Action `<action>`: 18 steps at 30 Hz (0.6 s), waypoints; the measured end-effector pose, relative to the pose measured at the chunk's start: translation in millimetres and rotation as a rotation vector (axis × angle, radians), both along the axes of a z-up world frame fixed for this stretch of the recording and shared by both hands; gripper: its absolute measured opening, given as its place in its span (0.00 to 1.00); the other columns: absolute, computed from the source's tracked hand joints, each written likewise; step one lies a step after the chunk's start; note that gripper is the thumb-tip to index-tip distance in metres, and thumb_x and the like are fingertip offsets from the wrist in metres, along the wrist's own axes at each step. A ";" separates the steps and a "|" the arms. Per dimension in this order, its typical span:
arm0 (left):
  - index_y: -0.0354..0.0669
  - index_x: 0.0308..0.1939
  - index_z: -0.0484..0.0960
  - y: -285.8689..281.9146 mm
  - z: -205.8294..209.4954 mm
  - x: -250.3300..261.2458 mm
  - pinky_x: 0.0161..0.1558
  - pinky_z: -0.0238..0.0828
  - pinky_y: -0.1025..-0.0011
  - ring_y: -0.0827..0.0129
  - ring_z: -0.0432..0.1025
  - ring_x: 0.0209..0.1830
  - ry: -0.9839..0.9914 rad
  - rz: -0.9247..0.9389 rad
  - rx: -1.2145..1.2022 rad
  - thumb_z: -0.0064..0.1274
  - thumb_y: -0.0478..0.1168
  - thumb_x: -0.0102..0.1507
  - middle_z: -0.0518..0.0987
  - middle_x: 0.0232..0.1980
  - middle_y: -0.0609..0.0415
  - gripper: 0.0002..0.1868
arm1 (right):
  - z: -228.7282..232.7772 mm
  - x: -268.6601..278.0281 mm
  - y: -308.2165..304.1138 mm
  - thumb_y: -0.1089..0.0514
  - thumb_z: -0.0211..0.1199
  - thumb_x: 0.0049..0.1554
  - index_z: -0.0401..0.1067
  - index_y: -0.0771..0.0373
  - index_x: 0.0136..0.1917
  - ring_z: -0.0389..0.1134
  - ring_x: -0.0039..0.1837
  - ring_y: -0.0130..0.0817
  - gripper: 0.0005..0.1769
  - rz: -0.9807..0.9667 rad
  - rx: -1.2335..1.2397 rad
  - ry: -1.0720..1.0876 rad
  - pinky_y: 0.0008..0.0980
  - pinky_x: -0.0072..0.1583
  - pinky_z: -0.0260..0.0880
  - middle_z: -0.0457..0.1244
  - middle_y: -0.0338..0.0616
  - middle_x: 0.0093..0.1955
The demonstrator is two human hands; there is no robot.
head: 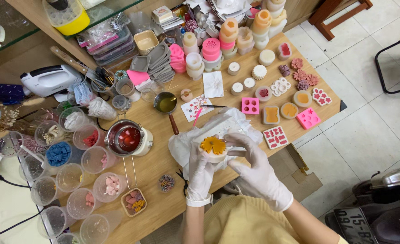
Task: The person prepares candle components by demolding wax shapes from silicone molds, picking small wax pieces from containers, and using a tool to stir a red liquid in a small pot.
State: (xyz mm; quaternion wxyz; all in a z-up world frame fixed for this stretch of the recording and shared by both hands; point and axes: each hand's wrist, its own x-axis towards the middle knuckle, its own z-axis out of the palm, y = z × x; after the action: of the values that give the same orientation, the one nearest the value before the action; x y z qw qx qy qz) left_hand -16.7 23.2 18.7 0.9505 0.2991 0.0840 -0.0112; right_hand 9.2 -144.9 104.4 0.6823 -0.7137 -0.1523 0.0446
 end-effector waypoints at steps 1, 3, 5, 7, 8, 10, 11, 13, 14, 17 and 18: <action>0.42 0.61 0.67 0.7 2.1 1.5 0.61 0.74 0.63 0.67 0.74 0.59 0.000 -0.003 0.000 0.65 0.49 0.56 0.76 0.60 0.52 0.34 | 4.5 3.4 -3.1 0.60 0.68 0.55 0.65 0.66 0.73 0.66 0.70 0.36 0.34 0.087 0.019 0.135 0.36 0.68 0.69 0.62 0.48 0.73; 0.39 0.63 0.66 1.3 1.0 3.2 0.65 0.73 0.66 0.68 0.73 0.62 -0.123 -0.043 0.030 0.70 0.46 0.58 0.75 0.62 0.52 0.37 | 12.3 9.7 -3.5 0.59 0.70 0.54 0.64 0.65 0.73 0.68 0.68 0.36 0.36 0.101 -0.088 0.078 0.36 0.68 0.70 0.64 0.48 0.71; 0.35 0.63 0.69 -2.3 -1.3 -2.4 0.60 0.73 0.67 0.68 0.73 0.58 -0.088 -0.057 0.114 0.70 0.44 0.59 0.76 0.59 0.51 0.36 | 20.1 12.4 -2.7 0.57 0.72 0.53 0.63 0.65 0.73 0.70 0.67 0.37 0.38 0.118 -0.194 0.021 0.35 0.67 0.71 0.65 0.48 0.69; 0.32 0.64 0.71 -1.0 -1.0 -3.7 0.56 0.73 0.68 0.69 0.73 0.54 -0.052 -0.070 0.198 0.71 0.43 0.60 0.78 0.57 0.50 0.34 | 26.2 14.1 -0.9 0.57 0.73 0.52 0.66 0.66 0.72 0.70 0.69 0.38 0.37 0.134 -0.288 -0.024 0.36 0.69 0.68 0.68 0.49 0.67; 0.33 0.62 0.72 2.6 0.9 -3.8 0.56 0.74 0.69 0.70 0.74 0.53 -0.030 -0.088 0.204 0.71 0.40 0.59 0.78 0.55 0.52 0.33 | 28.6 15.3 -1.3 0.57 0.73 0.52 0.66 0.66 0.72 0.70 0.69 0.38 0.37 0.133 -0.286 -0.026 0.36 0.69 0.68 0.68 0.49 0.67; 0.34 0.60 0.73 6.7 6.3 -5.4 0.56 0.75 0.69 0.71 0.75 0.52 -0.003 -0.104 0.209 0.71 0.37 0.57 0.79 0.54 0.53 0.31 | 31.6 15.6 -4.5 0.58 0.71 0.52 0.66 0.65 0.73 0.71 0.66 0.32 0.37 0.159 -0.319 0.051 0.33 0.66 0.70 0.68 0.47 0.67; 0.33 0.60 0.75 8.3 9.6 -5.9 0.55 0.75 0.68 0.70 0.75 0.50 0.053 -0.127 0.243 0.69 0.34 0.56 0.80 0.53 0.52 0.30 | 31.5 15.9 -4.8 0.58 0.71 0.52 0.66 0.65 0.73 0.71 0.66 0.32 0.37 0.160 -0.318 0.052 0.33 0.66 0.70 0.68 0.47 0.67; 0.33 0.60 0.76 9.2 16.2 -6.0 0.55 0.76 0.68 0.70 0.76 0.49 0.110 -0.151 0.277 0.67 0.30 0.55 0.81 0.52 0.51 0.29 | 30.4 17.4 -5.4 0.58 0.71 0.52 0.66 0.63 0.73 0.71 0.62 0.30 0.37 0.177 -0.244 0.195 0.33 0.65 0.72 0.68 0.45 0.68; 0.34 0.59 0.77 9.3 19.1 -5.7 0.56 0.76 0.69 0.70 0.76 0.50 0.126 -0.160 0.287 0.66 0.27 0.54 0.81 0.52 0.52 0.29 | 30.1 17.4 -6.4 0.58 0.71 0.52 0.66 0.63 0.73 0.71 0.62 0.30 0.37 0.177 -0.244 0.195 0.33 0.65 0.72 0.68 0.45 0.68; 0.34 0.58 0.78 9.2 24.8 -7.3 0.58 0.77 0.70 0.71 0.77 0.52 0.119 -0.186 0.316 0.64 0.25 0.55 0.81 0.53 0.52 0.26 | 27.9 20.8 -10.7 0.59 0.70 0.53 0.68 0.64 0.73 0.68 0.64 0.28 0.35 0.222 -0.193 0.176 0.33 0.66 0.70 0.66 0.44 0.71; 0.31 0.57 0.79 9.5 25.1 -8.0 0.58 0.77 0.70 0.70 0.76 0.53 0.098 -0.203 0.334 0.64 0.25 0.56 0.81 0.53 0.52 0.24 | 26.2 23.2 -11.8 0.59 0.72 0.50 0.68 0.63 0.72 0.68 0.60 0.28 0.37 0.230 -0.241 0.212 0.32 0.63 0.72 0.67 0.42 0.69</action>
State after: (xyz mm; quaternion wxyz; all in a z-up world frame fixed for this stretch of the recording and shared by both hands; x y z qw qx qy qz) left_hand -24.7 32.7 43.8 0.8764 0.4586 0.1003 -0.1074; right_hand 32.4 -156.8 130.6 0.5944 -0.7594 -0.1537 0.2152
